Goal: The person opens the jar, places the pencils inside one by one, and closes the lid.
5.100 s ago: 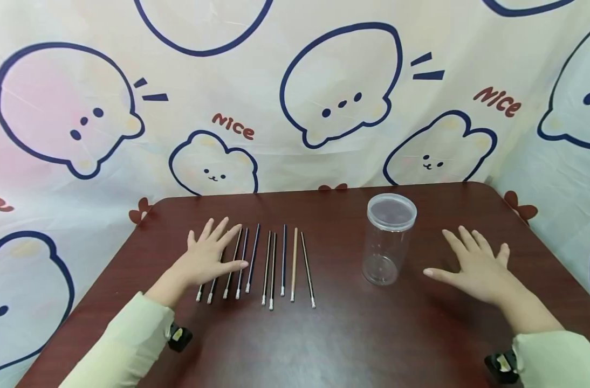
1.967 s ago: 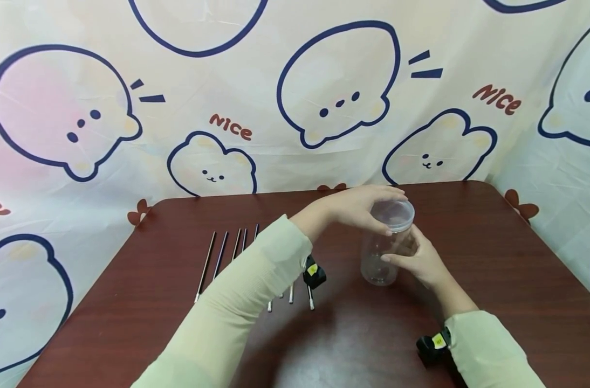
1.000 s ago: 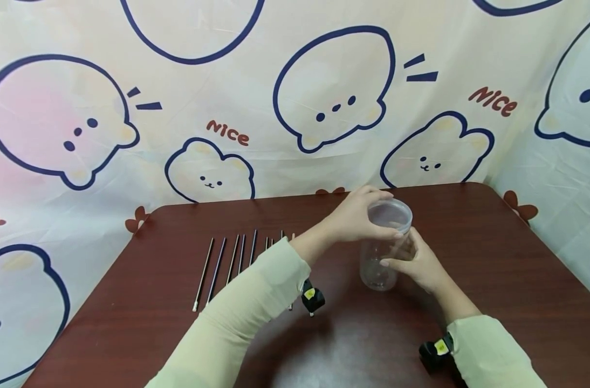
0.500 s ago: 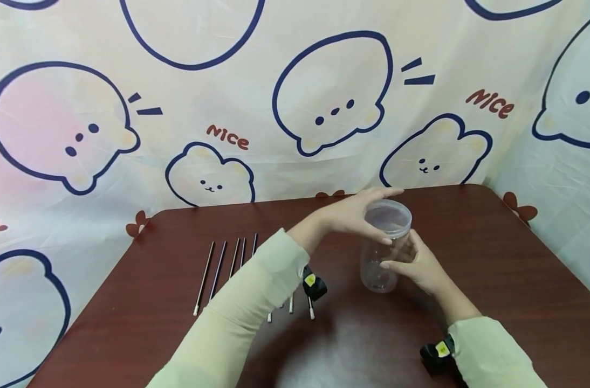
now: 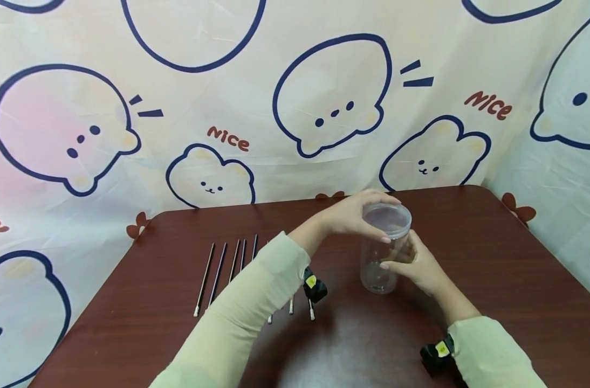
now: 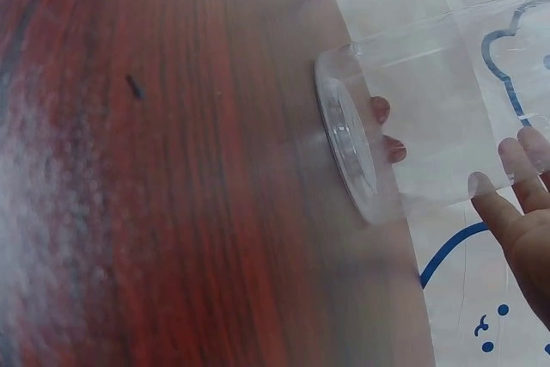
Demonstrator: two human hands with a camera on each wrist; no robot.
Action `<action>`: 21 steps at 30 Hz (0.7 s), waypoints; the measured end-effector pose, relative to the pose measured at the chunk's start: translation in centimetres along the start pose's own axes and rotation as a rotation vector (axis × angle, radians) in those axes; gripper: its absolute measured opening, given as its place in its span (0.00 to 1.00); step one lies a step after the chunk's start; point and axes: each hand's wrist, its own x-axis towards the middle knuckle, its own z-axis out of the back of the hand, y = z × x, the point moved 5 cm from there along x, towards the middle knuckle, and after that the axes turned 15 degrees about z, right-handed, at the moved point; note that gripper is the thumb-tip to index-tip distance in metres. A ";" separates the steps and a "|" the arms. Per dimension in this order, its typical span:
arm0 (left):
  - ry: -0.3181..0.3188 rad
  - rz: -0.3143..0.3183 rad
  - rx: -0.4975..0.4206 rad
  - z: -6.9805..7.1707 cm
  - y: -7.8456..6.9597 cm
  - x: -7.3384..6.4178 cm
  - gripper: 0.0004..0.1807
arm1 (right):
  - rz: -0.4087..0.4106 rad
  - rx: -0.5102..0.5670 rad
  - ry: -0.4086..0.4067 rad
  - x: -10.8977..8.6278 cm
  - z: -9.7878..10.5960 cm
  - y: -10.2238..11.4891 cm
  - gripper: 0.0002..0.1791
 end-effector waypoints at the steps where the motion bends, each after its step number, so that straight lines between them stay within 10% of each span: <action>1: -0.037 0.010 -0.005 -0.1 0.1 -0.1 0.36 | -0.005 -0.004 -0.002 0.0 0.0 -0.1 0.44; 8: -0.399 0.141 0.122 -1.1 0.0 -1.4 0.35 | 0.012 0.042 0.003 0.0 -0.1 -0.1 0.45; 11: -0.457 0.179 0.168 -1.3 -0.2 -1.8 0.36 | 0.020 0.051 0.008 0.0 -0.3 0.0 0.43; 15: -0.358 0.159 0.146 -0.9 0.1 -1.6 0.41 | 0.024 0.043 0.018 0.1 -0.3 0.1 0.42; 21: -0.012 -0.003 -0.037 0.0 0.1 -0.8 0.47 | 0.010 0.033 0.008 0.0 -0.2 0.1 0.43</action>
